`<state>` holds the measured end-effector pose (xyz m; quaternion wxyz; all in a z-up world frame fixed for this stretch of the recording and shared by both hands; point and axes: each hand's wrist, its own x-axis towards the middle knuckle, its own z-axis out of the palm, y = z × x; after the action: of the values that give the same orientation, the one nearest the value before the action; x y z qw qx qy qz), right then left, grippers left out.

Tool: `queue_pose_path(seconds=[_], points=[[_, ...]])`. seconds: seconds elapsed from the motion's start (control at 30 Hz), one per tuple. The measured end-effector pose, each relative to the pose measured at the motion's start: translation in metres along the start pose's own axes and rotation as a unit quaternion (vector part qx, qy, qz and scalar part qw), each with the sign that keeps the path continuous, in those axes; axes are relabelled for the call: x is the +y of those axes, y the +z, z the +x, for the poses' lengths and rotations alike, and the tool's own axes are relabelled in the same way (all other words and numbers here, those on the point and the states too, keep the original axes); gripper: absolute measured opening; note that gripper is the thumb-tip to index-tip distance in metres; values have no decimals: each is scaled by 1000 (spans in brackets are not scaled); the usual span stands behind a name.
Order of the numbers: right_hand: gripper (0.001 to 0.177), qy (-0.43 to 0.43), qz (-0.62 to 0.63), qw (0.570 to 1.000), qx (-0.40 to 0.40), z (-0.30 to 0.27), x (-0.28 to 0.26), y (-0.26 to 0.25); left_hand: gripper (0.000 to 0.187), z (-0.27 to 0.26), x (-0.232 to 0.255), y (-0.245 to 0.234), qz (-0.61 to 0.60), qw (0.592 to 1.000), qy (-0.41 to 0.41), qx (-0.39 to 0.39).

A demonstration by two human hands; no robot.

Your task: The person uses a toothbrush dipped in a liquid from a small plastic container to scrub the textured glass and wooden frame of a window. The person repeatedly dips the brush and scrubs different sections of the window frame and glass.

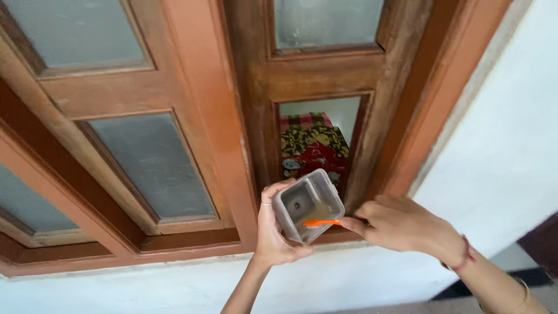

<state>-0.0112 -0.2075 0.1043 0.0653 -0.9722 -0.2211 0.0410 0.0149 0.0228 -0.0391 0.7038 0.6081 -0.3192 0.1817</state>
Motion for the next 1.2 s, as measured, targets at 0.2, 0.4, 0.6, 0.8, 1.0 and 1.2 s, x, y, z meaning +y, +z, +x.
queue_pose_path(seconds=[0.2,0.4,0.6,0.8,1.0,1.2], points=[[54,83,-48,989,-110,-13,10,-7,108,-4,-6,34,56,997,48,-15],[54,59,-29,997,-30,-39,39,-4,105,-7,-9,59,-46,998,10,34],[60,111,164,970,141,-28,77,12,106,-2,-10,96,-49,984,-29,168],[52,61,313,810,492,66,102,33,102,30,-1,116,-15,980,71,186],[42,80,314,846,423,143,105,52,103,33,2,116,-13,978,79,190],[38,132,329,745,565,157,94,61,103,26,6,91,21,976,62,208]])
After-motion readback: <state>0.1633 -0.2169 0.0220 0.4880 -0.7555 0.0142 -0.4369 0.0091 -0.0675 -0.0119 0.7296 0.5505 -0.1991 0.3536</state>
